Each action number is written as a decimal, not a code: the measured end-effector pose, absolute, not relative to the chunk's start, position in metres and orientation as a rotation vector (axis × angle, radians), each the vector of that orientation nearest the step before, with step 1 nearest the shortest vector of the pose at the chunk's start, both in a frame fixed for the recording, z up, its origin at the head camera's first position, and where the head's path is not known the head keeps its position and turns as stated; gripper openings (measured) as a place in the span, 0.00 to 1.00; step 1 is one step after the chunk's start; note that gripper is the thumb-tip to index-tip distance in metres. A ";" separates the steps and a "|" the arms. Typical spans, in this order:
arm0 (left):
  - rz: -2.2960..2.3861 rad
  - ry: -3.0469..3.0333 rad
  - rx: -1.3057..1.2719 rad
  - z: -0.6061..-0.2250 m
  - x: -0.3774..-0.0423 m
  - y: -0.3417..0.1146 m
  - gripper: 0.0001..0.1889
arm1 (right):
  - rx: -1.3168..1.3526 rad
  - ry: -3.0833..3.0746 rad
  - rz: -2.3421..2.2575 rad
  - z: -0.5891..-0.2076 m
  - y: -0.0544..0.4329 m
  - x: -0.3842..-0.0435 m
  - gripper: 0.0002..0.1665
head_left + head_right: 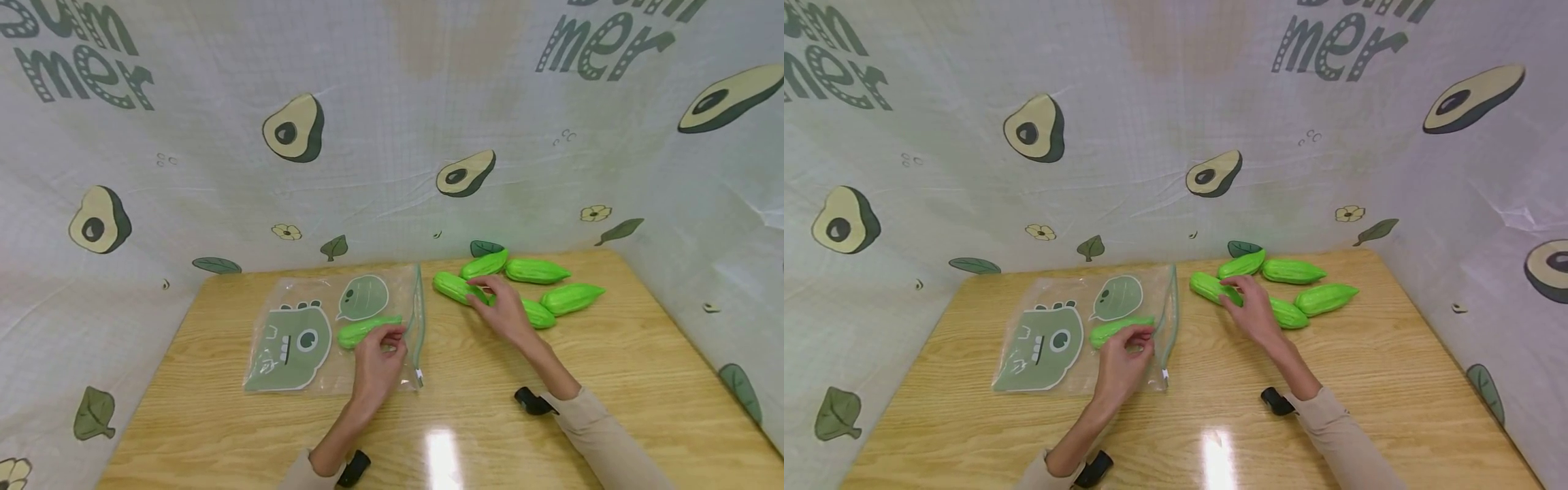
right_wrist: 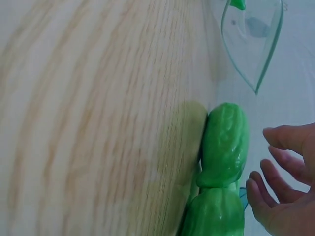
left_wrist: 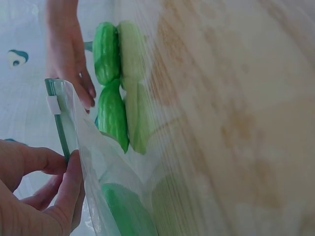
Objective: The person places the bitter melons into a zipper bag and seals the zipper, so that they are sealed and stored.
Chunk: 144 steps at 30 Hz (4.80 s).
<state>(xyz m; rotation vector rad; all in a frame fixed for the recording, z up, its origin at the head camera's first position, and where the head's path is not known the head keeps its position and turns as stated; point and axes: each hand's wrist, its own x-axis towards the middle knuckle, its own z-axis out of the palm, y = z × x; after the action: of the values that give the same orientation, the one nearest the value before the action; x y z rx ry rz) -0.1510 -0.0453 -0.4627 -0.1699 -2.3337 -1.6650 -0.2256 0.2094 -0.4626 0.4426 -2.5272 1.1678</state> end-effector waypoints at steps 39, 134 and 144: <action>-1.683 -2.341 -0.146 -0.461 -0.152 -0.046 0.12 | 0.541 -2.703 0.978 -0.470 0.207 -0.235 0.31; -1.627 -2.336 -0.218 -0.462 -0.151 -0.046 0.12 | 0.591 -2.657 1.590 -0.458 0.180 -0.227 0.26; -1.644 -2.348 -0.209 -0.460 -0.151 -0.046 0.12 | 0.621 -2.669 1.565 -0.460 0.176 -0.232 0.25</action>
<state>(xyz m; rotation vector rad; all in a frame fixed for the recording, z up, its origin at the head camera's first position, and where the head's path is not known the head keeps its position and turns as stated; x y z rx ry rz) -0.1506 -0.0463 -0.4599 -0.2095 -2.3481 -1.6442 -0.2322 0.1756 -0.4604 0.6211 -2.6687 1.5647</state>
